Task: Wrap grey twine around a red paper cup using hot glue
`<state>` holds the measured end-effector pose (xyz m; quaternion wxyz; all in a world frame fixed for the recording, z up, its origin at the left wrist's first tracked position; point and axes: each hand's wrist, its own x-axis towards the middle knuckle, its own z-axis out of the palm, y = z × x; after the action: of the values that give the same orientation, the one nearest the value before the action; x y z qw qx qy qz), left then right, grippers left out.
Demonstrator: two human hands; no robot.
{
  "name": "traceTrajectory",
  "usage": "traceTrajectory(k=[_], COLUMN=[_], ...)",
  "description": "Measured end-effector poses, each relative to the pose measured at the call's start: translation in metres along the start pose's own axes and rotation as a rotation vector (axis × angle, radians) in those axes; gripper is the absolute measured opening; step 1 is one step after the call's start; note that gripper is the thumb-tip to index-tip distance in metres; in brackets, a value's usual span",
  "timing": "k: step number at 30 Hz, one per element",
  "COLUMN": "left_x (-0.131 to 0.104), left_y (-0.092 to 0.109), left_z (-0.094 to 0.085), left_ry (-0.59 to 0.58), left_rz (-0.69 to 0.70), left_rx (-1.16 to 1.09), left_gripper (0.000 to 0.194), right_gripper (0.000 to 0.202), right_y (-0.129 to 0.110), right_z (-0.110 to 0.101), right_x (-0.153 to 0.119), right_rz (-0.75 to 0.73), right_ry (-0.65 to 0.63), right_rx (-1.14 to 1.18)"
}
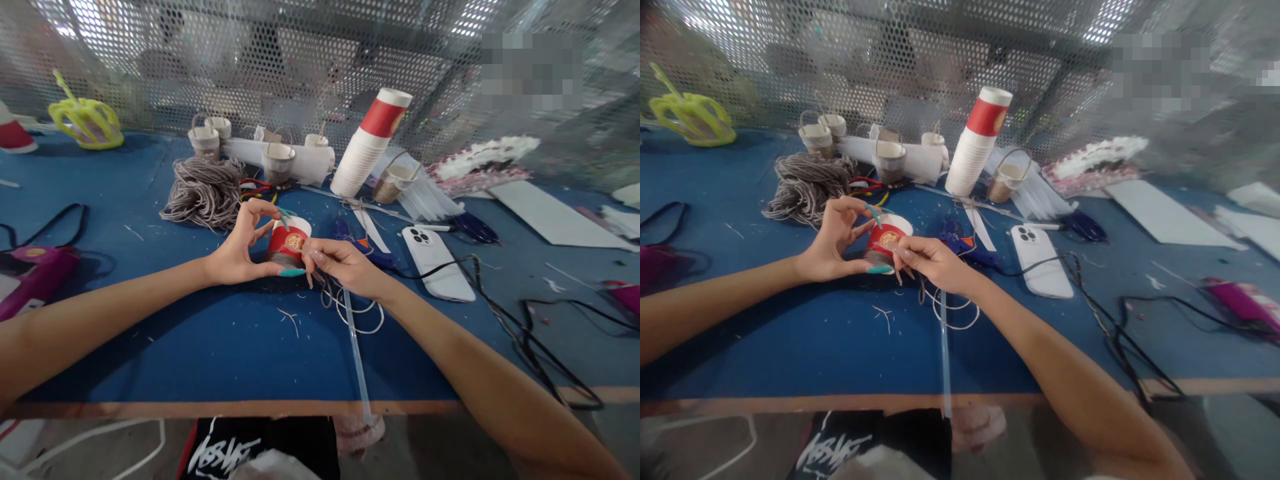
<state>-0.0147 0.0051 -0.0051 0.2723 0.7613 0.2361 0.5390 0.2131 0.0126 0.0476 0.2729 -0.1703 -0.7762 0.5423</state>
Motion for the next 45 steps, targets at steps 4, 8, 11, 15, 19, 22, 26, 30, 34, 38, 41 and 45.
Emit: traceTrajectory(k=[4,8,11,15,19,22,26,30,34,38,41,45], left_x=[0.0005,0.0031,0.0038,0.0031,0.0034,0.0048,0.0066,0.0063,0.0048,0.0044,0.0046,0.0058], left_y=[0.0008,0.0013,0.0019,0.0046,0.0059,0.0029,-0.0017,-0.0028,-0.0033,-0.0036,-0.0028,-0.0004], left_z=[0.0011,0.0014,0.002,0.0045,0.0061,0.005,0.0029,0.0035,0.0052,0.0049,0.0038,0.0028], left_ry=[0.039,0.057,0.063,0.076,0.073,0.066,0.054,0.066,0.079,0.077,0.061,0.057], left_rz=[0.036,0.135,0.179,0.171,0.209,0.269,0.344,0.366,0.358,0.359,0.349,0.348], left_rx=[0.001,0.037,0.062,0.105,0.083,0.053,0.086,0.08,0.059,0.038,0.061,0.103], left_gripper=[0.062,0.057,0.054,0.049,0.046,0.05,0.056,0.058,0.06,0.06,0.059,0.055], right_gripper=[0.041,0.042,0.043,0.041,0.04,0.038,0.039,0.04,0.04,0.038,0.037,0.036], right_y=[0.0018,0.002,0.0022,0.0036,0.0029,0.0012,0.0005,0.0012,0.0026,0.0028,0.002,0.0008], right_z=[-0.0003,-0.0027,-0.0038,-0.0029,-0.002,-0.0021,-0.0026,-0.0022,-0.0017,-0.0018,-0.0017,-0.0016], right_x=[0.0003,0.0006,0.0009,0.0009,0.0009,0.001,0.0017,0.0018,0.0012,0.0017,0.002,0.0019], right_rz=[-0.009,0.002,0.008,0.02,0.029,0.051,0.068,0.073,0.079,0.084,0.089,0.108], right_ry=[-0.025,-0.039,-0.051,-0.035,-0.034,-0.041,-0.051,-0.04,-0.035,-0.03,-0.032,-0.022], right_rx=[0.009,-0.005,-0.02,0.0,-0.007,0.011,0.02,0.03,0.027,0.034,0.037,0.05])
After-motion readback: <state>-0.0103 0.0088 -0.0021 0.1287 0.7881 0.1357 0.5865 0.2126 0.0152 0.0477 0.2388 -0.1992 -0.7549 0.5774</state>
